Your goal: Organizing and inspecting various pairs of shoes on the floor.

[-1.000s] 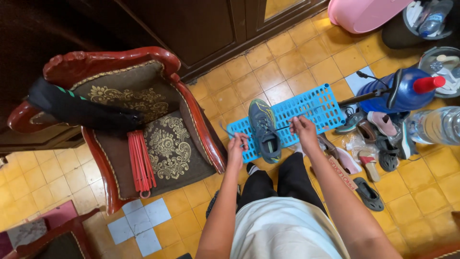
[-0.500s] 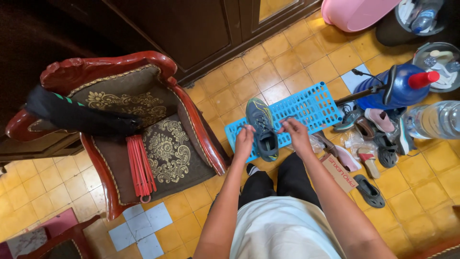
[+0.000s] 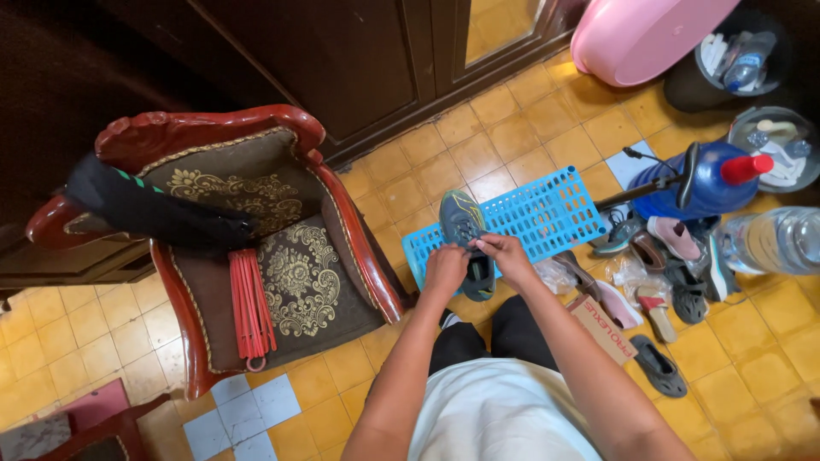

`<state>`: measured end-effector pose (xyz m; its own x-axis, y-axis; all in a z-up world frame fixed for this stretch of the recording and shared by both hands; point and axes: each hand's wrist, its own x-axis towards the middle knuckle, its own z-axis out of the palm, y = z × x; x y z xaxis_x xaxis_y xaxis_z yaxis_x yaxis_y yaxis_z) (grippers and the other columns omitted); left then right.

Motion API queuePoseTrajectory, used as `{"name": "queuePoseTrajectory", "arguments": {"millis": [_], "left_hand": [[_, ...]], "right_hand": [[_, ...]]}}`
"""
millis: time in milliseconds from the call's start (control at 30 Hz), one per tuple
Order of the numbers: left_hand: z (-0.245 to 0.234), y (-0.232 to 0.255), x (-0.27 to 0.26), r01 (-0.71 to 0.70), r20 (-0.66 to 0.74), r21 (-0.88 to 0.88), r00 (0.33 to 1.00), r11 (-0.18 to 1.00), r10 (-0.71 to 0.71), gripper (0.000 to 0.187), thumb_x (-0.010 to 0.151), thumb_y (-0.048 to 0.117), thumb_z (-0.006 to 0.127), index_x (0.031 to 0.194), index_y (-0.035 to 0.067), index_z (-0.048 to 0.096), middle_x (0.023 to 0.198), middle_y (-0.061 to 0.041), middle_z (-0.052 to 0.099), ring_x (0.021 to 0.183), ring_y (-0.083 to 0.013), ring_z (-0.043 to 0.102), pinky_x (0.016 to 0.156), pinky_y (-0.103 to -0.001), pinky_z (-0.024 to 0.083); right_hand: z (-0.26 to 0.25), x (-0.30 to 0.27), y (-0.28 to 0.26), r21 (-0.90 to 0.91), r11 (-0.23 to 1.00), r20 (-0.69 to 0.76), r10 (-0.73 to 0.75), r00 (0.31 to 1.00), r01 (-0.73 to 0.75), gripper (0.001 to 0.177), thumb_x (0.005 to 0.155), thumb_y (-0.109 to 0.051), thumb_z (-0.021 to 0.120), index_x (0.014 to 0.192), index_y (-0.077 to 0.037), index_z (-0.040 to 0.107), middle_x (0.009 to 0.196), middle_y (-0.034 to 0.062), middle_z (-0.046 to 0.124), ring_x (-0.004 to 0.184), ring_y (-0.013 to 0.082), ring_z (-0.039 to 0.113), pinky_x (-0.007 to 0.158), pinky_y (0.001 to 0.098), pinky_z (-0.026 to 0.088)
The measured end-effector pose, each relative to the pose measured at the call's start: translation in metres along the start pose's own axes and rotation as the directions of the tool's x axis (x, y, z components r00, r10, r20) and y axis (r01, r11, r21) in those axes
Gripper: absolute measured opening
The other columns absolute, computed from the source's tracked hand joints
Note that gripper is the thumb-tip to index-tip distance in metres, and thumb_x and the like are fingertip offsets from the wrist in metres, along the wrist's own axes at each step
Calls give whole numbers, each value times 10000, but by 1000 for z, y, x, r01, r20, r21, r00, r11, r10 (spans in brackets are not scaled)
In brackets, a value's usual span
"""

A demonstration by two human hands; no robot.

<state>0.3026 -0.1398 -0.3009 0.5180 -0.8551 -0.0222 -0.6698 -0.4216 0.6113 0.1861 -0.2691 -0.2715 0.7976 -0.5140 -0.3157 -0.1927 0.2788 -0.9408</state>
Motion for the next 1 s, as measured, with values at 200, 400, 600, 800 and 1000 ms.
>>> {"name": "queuePoseTrajectory", "arguments": {"millis": [200, 400, 600, 800, 1000], "left_hand": [[-14, 28, 2, 441, -254, -382, 795, 812, -551, 434, 874, 351, 794, 977, -34, 623, 817, -128, 622, 793, -336, 616, 690, -444, 488], [31, 12, 0, 520, 475, -853, 739, -43, -478, 266, 989, 358, 631, 1011, 107, 716, 851, 25, 707, 656, -74, 643, 598, -248, 522], [68, -30, -4, 443, 310, -893, 735, 82, -603, 182, 1022, 231, 639, 991, 52, 660, 834, -85, 680, 589, -185, 607, 516, -297, 463], [46, -58, -23, -47, 164, -976, 489, -214, -856, 209, 1020, 138, 567, 1174, 0, 534, 1084, -182, 708, 824, -274, 782, 759, -388, 645], [62, -23, -16, 422, -618, -455, 484, 784, -619, 546, 889, 52, 605, 1418, -10, 486, 1195, -204, 654, 1079, -388, 654, 927, -462, 517]], "right_hand": [[-9, 29, 26, -14, 999, -196, -40, 980, 38, 183, 946, -62, 712, 1118, 3, 714, 852, 49, 720, 792, 136, 690, 721, 290, 566], [-24, 39, 10, -526, 848, -3, 70, 998, -61, 102, 876, -75, 768, 946, -4, 791, 757, 100, 759, 689, 140, 707, 644, 320, 557], [-56, 66, 11, -613, 773, 22, -191, 981, 164, 124, 921, -74, 686, 981, -37, 788, 860, 126, 793, 791, 214, 761, 741, 340, 573], [-106, 87, 26, -759, 651, -103, -133, 986, 9, 171, 939, -120, 659, 1061, -72, 769, 939, 149, 777, 868, 282, 757, 778, 403, 575], [-88, 71, 3, -987, 148, 66, 52, 996, 57, 560, 833, -105, 695, 1371, -134, 542, 1337, 214, 591, 1152, 424, 613, 871, 567, 487]]}}
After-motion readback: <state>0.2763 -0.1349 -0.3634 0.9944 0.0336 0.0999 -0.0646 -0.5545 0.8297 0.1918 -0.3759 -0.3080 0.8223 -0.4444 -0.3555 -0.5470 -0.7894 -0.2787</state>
